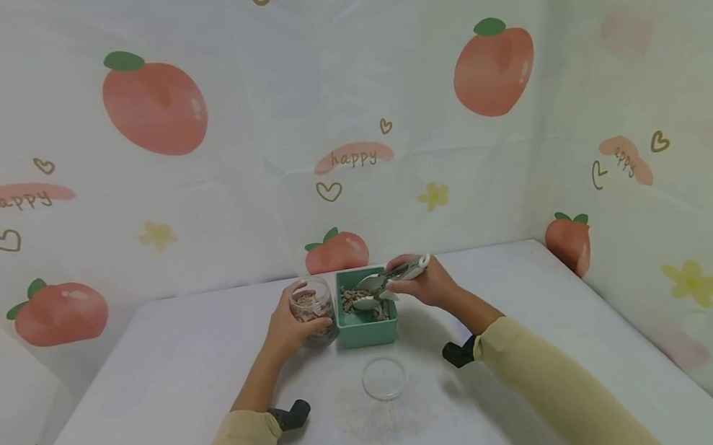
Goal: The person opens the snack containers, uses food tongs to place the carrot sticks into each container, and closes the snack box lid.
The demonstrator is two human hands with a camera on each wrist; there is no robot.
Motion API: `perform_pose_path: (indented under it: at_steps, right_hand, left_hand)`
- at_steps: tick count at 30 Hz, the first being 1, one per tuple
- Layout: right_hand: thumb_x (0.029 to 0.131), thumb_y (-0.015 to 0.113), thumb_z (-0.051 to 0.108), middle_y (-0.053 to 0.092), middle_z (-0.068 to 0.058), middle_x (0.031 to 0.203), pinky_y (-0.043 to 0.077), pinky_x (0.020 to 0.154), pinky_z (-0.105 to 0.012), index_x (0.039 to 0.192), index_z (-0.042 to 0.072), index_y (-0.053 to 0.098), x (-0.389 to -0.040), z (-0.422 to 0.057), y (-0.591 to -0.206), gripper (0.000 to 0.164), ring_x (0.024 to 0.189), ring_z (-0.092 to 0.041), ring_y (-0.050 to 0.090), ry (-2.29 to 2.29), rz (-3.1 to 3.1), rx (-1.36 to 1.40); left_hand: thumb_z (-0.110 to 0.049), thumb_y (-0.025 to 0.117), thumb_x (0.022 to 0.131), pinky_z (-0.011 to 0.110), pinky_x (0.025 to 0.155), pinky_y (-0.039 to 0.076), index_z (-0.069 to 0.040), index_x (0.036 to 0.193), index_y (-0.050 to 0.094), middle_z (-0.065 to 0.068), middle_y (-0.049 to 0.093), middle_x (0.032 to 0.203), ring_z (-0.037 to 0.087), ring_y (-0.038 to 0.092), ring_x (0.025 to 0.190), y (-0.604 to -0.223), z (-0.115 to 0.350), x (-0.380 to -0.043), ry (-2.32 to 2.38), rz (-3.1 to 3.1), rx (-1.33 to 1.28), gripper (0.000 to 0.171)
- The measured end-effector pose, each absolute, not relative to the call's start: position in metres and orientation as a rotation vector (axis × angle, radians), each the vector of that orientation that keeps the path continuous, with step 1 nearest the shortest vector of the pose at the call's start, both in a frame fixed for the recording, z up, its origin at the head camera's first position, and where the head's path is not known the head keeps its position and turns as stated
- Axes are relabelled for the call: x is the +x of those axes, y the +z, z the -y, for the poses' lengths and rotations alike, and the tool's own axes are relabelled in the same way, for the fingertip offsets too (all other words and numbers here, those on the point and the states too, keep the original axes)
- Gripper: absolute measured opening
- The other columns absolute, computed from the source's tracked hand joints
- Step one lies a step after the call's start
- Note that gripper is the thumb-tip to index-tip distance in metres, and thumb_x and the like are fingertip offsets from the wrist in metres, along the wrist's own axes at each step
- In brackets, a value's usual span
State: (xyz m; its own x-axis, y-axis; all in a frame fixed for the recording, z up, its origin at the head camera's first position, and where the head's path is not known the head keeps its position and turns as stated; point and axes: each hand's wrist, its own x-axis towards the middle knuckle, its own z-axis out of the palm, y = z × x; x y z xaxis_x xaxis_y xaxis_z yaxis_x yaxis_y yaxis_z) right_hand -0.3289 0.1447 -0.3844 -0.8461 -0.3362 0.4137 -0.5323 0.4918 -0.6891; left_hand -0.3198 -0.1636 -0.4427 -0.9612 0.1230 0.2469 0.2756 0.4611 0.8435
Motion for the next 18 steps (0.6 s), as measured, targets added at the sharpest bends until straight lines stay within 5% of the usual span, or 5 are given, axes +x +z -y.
perform_pose_path:
  at_steps: [18]
  right_hand:
    - [0.082,0.078,0.013,0.070,-0.012,0.093,0.047,0.062,-0.028,0.097,0.001,0.071,-0.323,-0.146,-0.396,0.020,0.075,-0.018,0.059,1.505,2.312,0.698]
  left_hand:
    - [-0.031,0.088,0.071,0.053,0.100,0.038,-0.018,0.148,0.032,0.006,0.052,0.137,0.033,0.045,0.126,-0.443,0.164,-0.321,-1.522,2.555,-0.353,0.096]
